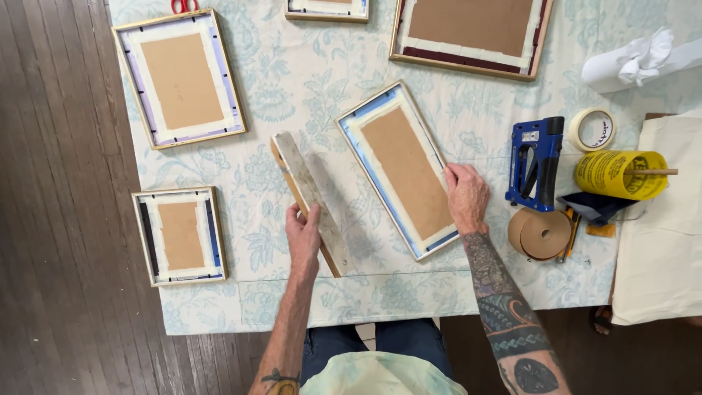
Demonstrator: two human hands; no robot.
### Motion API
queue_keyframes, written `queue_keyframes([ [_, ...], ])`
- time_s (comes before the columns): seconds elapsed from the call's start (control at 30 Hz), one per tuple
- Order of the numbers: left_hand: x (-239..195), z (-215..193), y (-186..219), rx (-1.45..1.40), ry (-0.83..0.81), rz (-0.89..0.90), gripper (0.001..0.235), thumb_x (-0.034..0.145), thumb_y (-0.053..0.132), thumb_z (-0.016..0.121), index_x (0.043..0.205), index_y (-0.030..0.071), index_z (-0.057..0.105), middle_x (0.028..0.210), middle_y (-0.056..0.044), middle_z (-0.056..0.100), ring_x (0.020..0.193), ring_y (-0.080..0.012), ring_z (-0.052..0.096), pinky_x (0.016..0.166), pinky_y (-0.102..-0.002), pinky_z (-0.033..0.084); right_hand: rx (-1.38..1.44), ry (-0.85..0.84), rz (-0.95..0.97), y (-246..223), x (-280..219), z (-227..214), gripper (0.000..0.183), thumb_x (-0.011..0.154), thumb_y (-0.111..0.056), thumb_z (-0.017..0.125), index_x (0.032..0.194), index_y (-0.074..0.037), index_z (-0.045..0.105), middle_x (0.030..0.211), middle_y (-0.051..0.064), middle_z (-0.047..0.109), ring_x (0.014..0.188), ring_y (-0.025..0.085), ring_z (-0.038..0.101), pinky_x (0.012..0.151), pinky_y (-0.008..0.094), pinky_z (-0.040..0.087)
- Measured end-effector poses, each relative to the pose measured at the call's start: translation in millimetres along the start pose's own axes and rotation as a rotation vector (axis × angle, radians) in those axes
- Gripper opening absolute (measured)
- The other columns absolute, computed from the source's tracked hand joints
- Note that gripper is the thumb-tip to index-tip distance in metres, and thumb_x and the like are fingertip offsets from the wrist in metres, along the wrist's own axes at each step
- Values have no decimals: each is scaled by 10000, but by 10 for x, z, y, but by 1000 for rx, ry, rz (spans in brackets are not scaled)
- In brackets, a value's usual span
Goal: Secure the backings of wooden picture frames using a manual staple gun.
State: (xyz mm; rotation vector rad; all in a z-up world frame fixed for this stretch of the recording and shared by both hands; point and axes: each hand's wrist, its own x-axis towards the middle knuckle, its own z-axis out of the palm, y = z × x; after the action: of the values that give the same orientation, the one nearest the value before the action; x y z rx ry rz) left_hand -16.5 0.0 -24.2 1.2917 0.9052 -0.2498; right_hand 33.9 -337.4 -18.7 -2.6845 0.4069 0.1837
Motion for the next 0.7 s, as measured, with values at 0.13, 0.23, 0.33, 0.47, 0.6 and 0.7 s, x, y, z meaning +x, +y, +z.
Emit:
queue_keyframes([
  [0.13,-58,265,183,74,-20,55,426,969,239,707,1300,33,536,1023,-111,697,858,-215,698,718,-366,614,24,-24,9,-77,-153,68,246,1068,-330,596,1189,-169,737,1046,107,701,966,359,713,823,501,575],
  [0.23,12,490,328,355,25,149,435,925,307,708,1273,78,582,1025,-167,749,895,-329,752,775,-482,592,57,-36,-1,-203,-234,86,257,1069,-303,592,1212,-145,737,1059,138,705,982,383,707,842,502,563],
  [0.33,133,670,266,627,94,282,412,925,309,659,1260,76,599,1027,-244,718,994,-481,687,884,-592,526,132,-71,4,-326,-400,88,268,1063,-240,577,1227,-82,718,1068,178,703,1006,411,700,866,495,556],
  [0.47,217,801,313,821,176,444,402,899,226,698,1269,77,646,1039,-219,716,989,-456,676,902,-580,533,198,-89,13,-482,-499,153,299,1041,-208,595,1254,-28,701,1069,223,700,1029,438,688,898,514,542],
  [0.6,353,790,194,911,156,508,436,872,232,723,1290,126,662,1113,-92,694,1010,-316,690,913,-463,558,296,-139,91,-569,-578,42,351,982,-301,696,1253,-78,712,1038,178,734,1001,382,714,858,480,566],
  [0.7,325,798,188,923,153,553,517,820,209,766,1308,102,633,1124,-124,649,1024,-369,666,920,-501,552,60,393,-231,-62,-299,-452,461,850,-250,849,1269,-131,700,1245,91,649,1185,291,583,1086,411,402],
])
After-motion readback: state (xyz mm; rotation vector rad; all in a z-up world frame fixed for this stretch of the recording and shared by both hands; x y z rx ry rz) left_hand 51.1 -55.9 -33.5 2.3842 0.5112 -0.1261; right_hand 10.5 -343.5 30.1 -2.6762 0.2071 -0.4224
